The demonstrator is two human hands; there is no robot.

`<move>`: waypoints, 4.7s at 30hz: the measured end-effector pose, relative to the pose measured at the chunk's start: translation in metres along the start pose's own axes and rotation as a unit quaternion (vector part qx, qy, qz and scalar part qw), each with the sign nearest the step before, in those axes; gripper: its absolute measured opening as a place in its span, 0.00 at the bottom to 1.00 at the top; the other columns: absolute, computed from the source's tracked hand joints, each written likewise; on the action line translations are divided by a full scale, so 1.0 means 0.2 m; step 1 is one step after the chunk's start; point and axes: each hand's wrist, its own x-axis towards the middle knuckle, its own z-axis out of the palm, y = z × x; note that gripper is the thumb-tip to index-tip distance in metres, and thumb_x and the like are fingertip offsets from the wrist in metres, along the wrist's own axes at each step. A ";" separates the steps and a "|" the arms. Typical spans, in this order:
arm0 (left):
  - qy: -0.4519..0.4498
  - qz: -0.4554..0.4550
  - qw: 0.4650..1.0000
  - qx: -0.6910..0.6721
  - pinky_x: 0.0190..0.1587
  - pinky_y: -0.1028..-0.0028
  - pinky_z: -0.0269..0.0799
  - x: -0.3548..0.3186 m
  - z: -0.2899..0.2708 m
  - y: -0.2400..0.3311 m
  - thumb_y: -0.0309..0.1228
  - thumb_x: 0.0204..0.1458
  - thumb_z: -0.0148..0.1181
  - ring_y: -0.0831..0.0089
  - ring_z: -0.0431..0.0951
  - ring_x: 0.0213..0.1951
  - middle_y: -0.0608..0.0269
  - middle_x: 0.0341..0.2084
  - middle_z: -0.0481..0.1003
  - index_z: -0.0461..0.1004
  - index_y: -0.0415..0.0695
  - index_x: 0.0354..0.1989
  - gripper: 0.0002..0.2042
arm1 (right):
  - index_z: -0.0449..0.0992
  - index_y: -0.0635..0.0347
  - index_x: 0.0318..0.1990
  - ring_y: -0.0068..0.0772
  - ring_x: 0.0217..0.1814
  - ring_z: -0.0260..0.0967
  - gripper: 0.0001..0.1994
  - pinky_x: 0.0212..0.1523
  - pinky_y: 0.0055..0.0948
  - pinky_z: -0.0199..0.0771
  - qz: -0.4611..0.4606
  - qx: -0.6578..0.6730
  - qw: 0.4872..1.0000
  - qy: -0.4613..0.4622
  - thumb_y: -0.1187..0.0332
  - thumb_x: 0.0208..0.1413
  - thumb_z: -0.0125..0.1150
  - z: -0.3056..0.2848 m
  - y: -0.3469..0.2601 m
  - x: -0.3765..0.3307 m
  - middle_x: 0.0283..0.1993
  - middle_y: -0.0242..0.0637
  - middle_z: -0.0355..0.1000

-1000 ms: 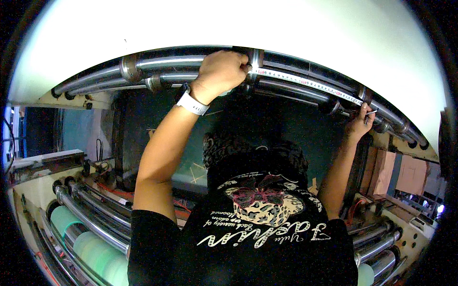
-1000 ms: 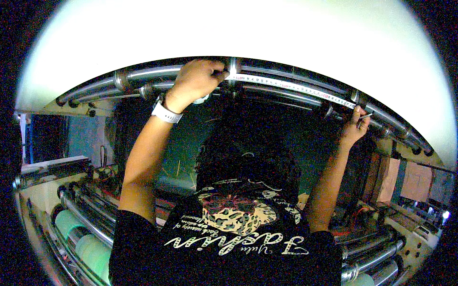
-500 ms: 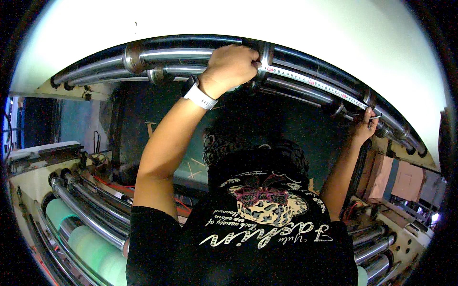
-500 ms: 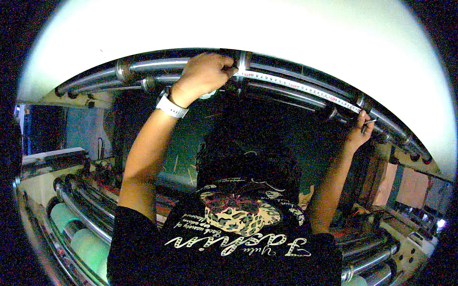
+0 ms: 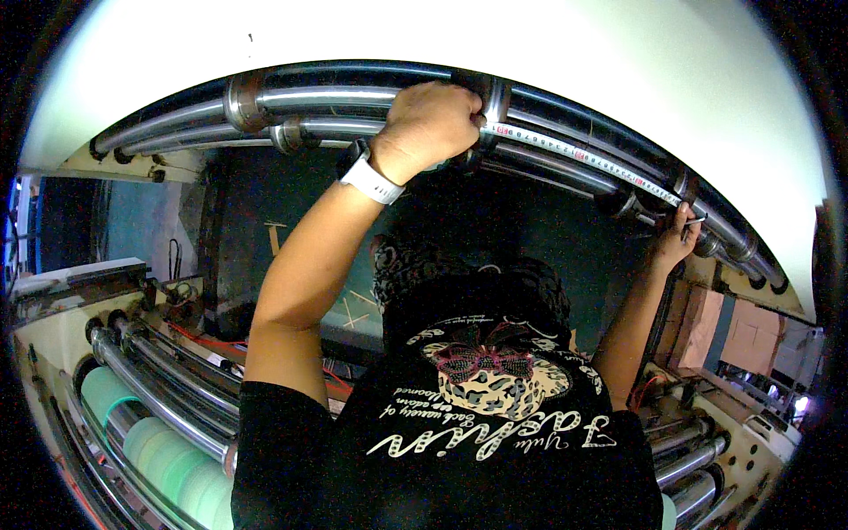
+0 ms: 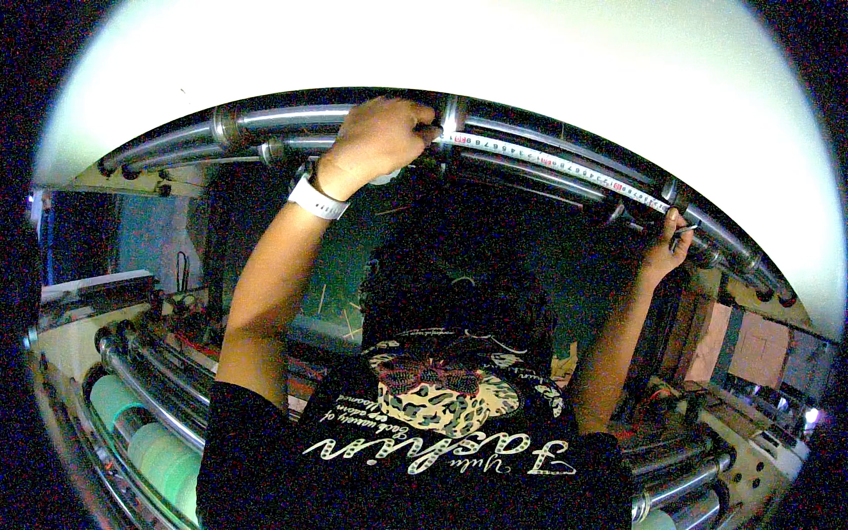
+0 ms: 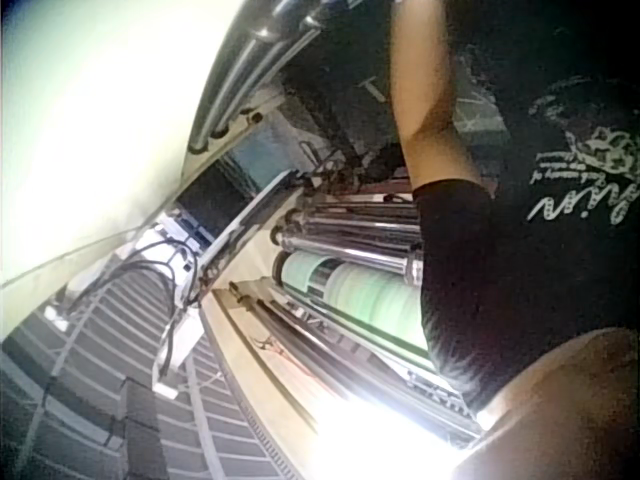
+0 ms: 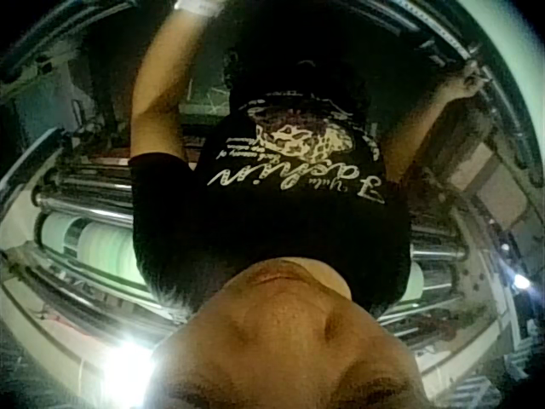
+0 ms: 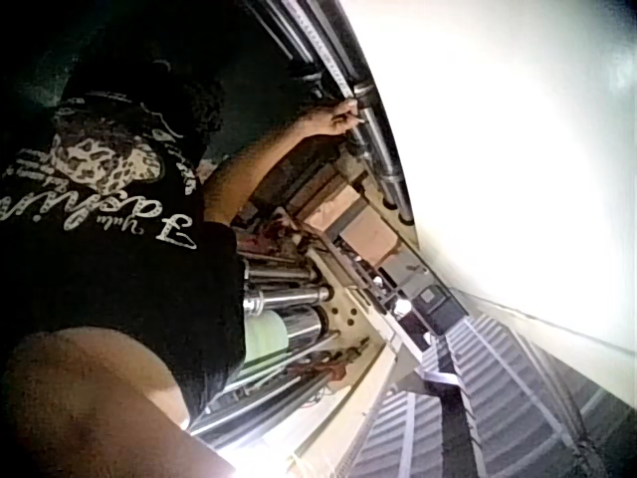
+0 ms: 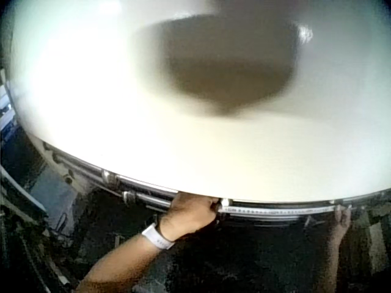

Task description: The person measures the distance between metal rings on industrial machine rollers using a measuring tape and adjusts the position of the rings using a small hand tool.

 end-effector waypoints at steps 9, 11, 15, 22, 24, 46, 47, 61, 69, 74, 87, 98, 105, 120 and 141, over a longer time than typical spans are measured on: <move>-0.012 -0.014 1.000 0.019 0.39 0.59 0.71 0.00 -0.02 0.02 0.39 0.45 0.52 0.55 0.75 0.34 0.55 0.27 0.76 0.77 0.50 0.31 0.10 | 0.68 0.54 0.29 0.13 0.18 0.54 0.06 0.18 0.16 0.52 -0.058 -0.045 0.997 -0.006 0.67 0.54 0.57 0.00 0.02 0.02 0.20 0.22 0.62; -0.015 -0.024 0.999 0.027 0.39 0.62 0.71 -0.01 -0.03 0.03 0.35 0.44 0.50 0.58 0.76 0.35 0.59 0.29 0.76 0.76 0.50 0.29 0.09 | 0.68 0.54 0.29 0.13 0.17 0.53 0.05 0.18 0.16 0.51 -0.068 -0.039 0.997 -0.013 0.67 0.54 0.57 -0.01 0.03 0.03 0.19 0.21 0.61; -0.013 -0.019 0.999 0.035 0.39 0.62 0.71 -0.01 -0.03 0.03 0.36 0.45 0.50 0.59 0.76 0.36 0.59 0.28 0.76 0.77 0.50 0.30 0.09 | 0.69 0.55 0.30 0.12 0.17 0.52 0.05 0.16 0.15 0.49 -0.067 -0.032 0.997 -0.001 0.67 0.54 0.58 0.02 0.01 0.02 0.19 0.21 0.60; 0.018 0.006 1.000 0.011 0.37 0.57 0.70 0.00 0.01 0.00 0.41 0.46 0.53 0.52 0.75 0.32 0.52 0.25 0.75 0.75 0.48 0.29 0.11 | 0.70 0.54 0.29 0.13 0.17 0.54 0.05 0.16 0.14 0.50 -0.067 -0.046 0.996 0.024 0.67 0.53 0.58 0.01 0.03 0.04 0.19 0.22 0.62; 0.013 0.003 1.000 0.006 0.37 0.57 0.70 -0.01 0.01 0.00 0.41 0.46 0.53 0.51 0.75 0.32 0.52 0.25 0.75 0.75 0.48 0.29 0.11 | 0.70 0.55 0.29 0.14 0.22 0.56 0.06 0.22 0.15 0.54 -0.050 -0.037 0.998 0.023 0.67 0.53 0.59 0.00 0.03 0.04 0.22 0.23 0.64; -0.021 -0.033 0.999 -0.010 0.38 0.59 0.69 -0.02 -0.03 0.01 0.39 0.47 0.52 0.54 0.74 0.35 0.53 0.29 0.75 0.75 0.46 0.30 0.11 | 0.71 0.57 0.28 0.16 0.28 0.58 0.07 0.33 0.19 0.60 -0.041 -0.023 0.999 0.019 0.66 0.52 0.60 0.03 0.09 0.03 0.25 0.24 0.66; -0.015 -0.026 0.999 -0.010 0.37 0.59 0.69 -0.01 -0.03 0.02 0.39 0.47 0.53 0.54 0.74 0.35 0.54 0.29 0.75 0.75 0.46 0.30 0.10 | 0.71 0.57 0.27 0.14 0.25 0.57 0.07 0.27 0.16 0.58 -0.012 -0.005 1.000 0.009 0.67 0.52 0.60 0.04 0.03 0.01 0.23 0.23 0.65; -0.031 0.003 0.999 0.014 0.39 0.60 0.69 0.01 -0.02 -0.02 0.42 0.47 0.53 0.55 0.74 0.34 0.54 0.28 0.75 0.76 0.47 0.32 0.12 | 0.69 0.54 0.25 0.12 0.16 0.51 0.07 0.16 0.15 0.48 -0.045 0.003 0.999 0.011 0.69 0.53 0.58 0.02 0.05 0.00 0.18 0.22 0.62; -0.057 -0.020 0.998 -0.012 0.39 0.61 0.69 0.02 -0.03 -0.01 0.40 0.48 0.52 0.56 0.74 0.36 0.54 0.28 0.75 0.76 0.47 0.30 0.11 | 0.71 0.57 0.27 0.13 0.17 0.52 0.07 0.17 0.15 0.49 -0.034 -0.025 0.999 0.006 0.67 0.53 0.58 0.05 -0.02 -0.02 0.18 0.21 0.61; -0.040 -0.019 0.999 0.005 0.40 0.60 0.69 0.02 -0.03 -0.02 0.39 0.47 0.52 0.57 0.75 0.36 0.55 0.28 0.75 0.76 0.48 0.31 0.11 | 0.70 0.56 0.27 0.12 0.16 0.51 0.07 0.16 0.16 0.48 -0.052 -0.047 0.998 0.001 0.67 0.53 0.58 0.04 0.00 0.00 0.18 0.22 0.60; -0.022 0.008 1.000 0.015 0.37 0.60 0.70 0.01 0.00 -0.04 0.44 0.47 0.53 0.53 0.75 0.33 0.52 0.27 0.75 0.76 0.48 0.33 0.14 | 0.72 0.56 0.28 0.14 0.19 0.55 0.06 0.19 0.15 0.53 -0.053 -0.022 0.998 -0.018 0.66 0.53 0.59 0.03 -0.02 -0.01 0.21 0.23 0.64; -0.135 0.094 0.986 -0.040 0.29 0.59 0.67 -0.30 0.20 -0.18 0.36 0.46 0.54 0.51 0.72 0.27 0.51 0.23 0.72 0.73 0.42 0.27 0.09 | 0.73 0.63 0.40 0.29 0.39 0.68 0.13 0.43 0.24 0.66 0.056 -0.369 0.886 -0.273 0.62 0.58 0.50 -0.27 -0.35 0.05 0.36 0.40 0.71; -0.202 0.086 0.973 -0.070 0.31 0.59 0.69 -0.53 0.46 -0.18 0.37 0.46 0.54 0.52 0.74 0.29 0.51 0.26 0.74 0.75 0.44 0.28 0.10 | 0.73 0.63 0.43 0.40 0.46 0.69 0.10 0.48 0.30 0.66 0.001 -0.453 0.787 -0.419 0.74 0.54 0.51 -0.24 -0.38 0.12 0.45 0.45 0.72; -0.240 0.030 0.959 -0.145 0.31 0.61 0.69 -0.64 0.48 -0.10 0.35 0.46 0.52 0.55 0.74 0.29 0.55 0.26 0.75 0.77 0.49 0.31 0.09 | 0.71 0.57 0.47 0.45 0.53 0.63 0.15 0.54 0.39 0.62 -0.124 -0.622 0.616 -0.466 0.65 0.51 0.54 -0.04 -0.58 0.30 0.48 0.45 0.68; -0.337 0.071 0.939 -0.016 0.30 0.59 0.69 -0.61 0.58 -0.16 0.42 0.49 0.51 0.54 0.74 0.27 0.52 0.23 0.74 0.75 0.45 0.28 0.13 | 0.71 0.63 0.35 0.21 0.29 0.58 0.17 0.30 0.24 0.59 0.185 -0.131 0.973 -0.045 0.56 0.60 0.45 0.07 -0.02 -0.30 0.26 0.28 0.66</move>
